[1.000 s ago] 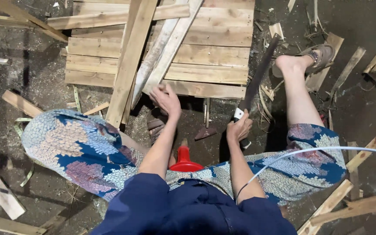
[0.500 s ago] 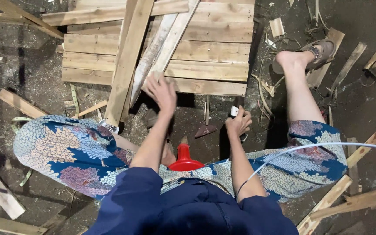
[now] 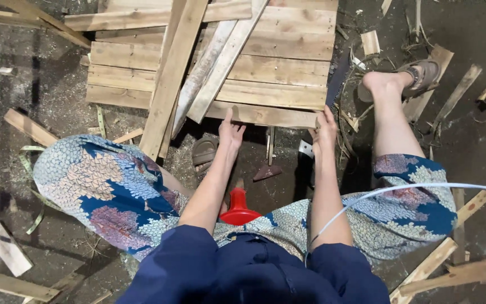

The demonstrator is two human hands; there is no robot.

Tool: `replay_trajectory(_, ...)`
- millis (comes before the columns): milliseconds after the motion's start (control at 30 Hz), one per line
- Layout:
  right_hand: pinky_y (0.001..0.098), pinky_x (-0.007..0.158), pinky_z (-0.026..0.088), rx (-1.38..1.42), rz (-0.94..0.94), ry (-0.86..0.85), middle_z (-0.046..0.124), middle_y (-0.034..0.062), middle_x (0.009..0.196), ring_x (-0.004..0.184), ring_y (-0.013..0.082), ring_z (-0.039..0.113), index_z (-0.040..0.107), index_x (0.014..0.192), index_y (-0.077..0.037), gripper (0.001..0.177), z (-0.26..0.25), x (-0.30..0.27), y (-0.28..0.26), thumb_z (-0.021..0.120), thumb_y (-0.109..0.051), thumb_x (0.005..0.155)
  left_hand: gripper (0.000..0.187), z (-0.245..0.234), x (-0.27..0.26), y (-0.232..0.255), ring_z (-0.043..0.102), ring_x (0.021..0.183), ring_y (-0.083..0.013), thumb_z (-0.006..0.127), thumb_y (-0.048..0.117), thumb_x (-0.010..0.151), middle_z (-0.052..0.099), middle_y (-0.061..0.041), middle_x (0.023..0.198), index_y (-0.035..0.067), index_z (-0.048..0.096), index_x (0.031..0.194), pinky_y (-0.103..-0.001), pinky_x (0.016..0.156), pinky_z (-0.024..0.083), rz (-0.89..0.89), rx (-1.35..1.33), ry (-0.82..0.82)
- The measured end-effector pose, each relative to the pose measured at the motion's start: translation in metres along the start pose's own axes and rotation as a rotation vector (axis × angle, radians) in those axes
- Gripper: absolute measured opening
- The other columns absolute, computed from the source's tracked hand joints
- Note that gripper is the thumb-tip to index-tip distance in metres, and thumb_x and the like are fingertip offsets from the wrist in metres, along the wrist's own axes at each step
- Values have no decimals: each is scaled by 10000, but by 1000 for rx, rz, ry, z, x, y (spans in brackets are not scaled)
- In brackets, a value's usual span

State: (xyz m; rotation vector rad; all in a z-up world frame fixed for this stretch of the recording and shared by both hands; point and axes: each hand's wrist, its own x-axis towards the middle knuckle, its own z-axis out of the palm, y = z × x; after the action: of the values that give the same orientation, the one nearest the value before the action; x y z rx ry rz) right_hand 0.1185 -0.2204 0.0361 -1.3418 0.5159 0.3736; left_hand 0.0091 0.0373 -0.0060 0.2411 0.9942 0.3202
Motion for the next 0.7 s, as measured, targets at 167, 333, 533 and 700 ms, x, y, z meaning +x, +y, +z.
replay_trajectory(167,327,858,646,76,-31,-11,675,12,1280,1047,172,700,539,1439,-206,417,-4,8,8,563,-138,1028,649,-31,63,-18,395,1422,-294,778,112,949,393,-90,1445,77,373,1456,-518,1238,292,-108,-254,-13)
replay_trajectory(333,303,822,669,147,-36,-7,691,6,1229,1042,154,714,573,1398,-206,397,5,7,-6,590,-118,1011,531,-34,75,-17,548,1239,-245,838,49,879,569,-43,1302,94,524,1305,-457,1116,431,-121,-336,11)
replay_trajectory(533,336,808,685,206,-17,-67,672,-5,1244,1057,162,706,551,1412,-204,404,4,7,-4,570,-98,1023,507,-42,83,-21,611,1129,-276,878,91,847,654,-80,1189,87,579,1257,-484,1009,490,-139,-271,-6)
replay_trajectory(700,368,781,676,123,1,-35,692,-36,1192,956,154,712,625,1315,-230,383,-8,28,12,688,-164,943,554,-17,63,-13,588,1260,-322,872,213,886,642,-150,1311,62,574,1327,-554,1137,421,-128,-167,-11)
